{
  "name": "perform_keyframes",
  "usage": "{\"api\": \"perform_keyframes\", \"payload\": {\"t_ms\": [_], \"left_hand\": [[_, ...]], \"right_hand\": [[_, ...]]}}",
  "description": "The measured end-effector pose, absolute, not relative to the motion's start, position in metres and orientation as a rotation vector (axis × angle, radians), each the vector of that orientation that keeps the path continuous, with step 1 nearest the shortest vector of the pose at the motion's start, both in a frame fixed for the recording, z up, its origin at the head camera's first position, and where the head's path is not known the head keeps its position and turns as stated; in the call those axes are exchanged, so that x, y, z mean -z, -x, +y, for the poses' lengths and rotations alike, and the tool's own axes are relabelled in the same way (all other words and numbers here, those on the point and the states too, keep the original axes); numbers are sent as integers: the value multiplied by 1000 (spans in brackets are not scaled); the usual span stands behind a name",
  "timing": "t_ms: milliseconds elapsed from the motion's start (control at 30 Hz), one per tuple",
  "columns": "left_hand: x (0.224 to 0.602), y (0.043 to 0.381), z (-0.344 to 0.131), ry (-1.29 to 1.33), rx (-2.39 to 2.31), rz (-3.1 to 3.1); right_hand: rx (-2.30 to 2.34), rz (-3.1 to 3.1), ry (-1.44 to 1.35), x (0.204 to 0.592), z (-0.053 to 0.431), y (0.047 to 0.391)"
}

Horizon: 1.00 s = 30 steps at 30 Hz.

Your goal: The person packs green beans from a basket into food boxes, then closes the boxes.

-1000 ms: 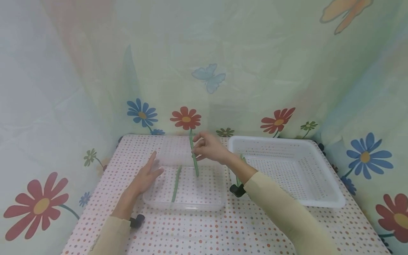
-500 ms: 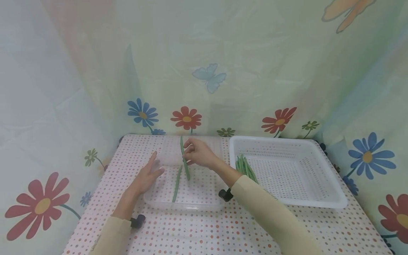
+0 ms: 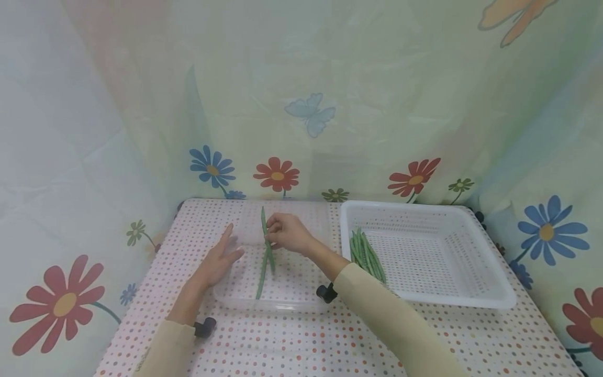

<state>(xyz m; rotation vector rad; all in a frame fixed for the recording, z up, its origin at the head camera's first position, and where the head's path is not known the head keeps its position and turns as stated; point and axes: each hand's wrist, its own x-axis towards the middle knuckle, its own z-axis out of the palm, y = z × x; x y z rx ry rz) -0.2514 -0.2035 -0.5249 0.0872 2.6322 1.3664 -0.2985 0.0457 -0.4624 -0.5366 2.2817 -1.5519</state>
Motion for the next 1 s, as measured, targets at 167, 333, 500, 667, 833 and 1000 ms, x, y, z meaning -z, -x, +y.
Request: {"api": "perform_keyframes", "payload": {"t_ms": [167,333,500,667,833,1000], "left_hand": [[526,252,-203,-95,-1372,2633],[525,252,-202,-116,-1360,2652],[526,252,-203,-115,-1353,2658],[526,251,-203,-103,-1351,2656],[526,249,-202,-84,-1353,2649],[526,249,-203,-89,-1352,2649]], "right_hand": [[1465,2263,489,466,42,298],[1410,2237,504,471,39,298],[1379,2226,506,477,35,299],[1373,2229,451,482,32,300],[1249,2315,402,480,29,294],[1127,2356,384,480,29,289]]}}
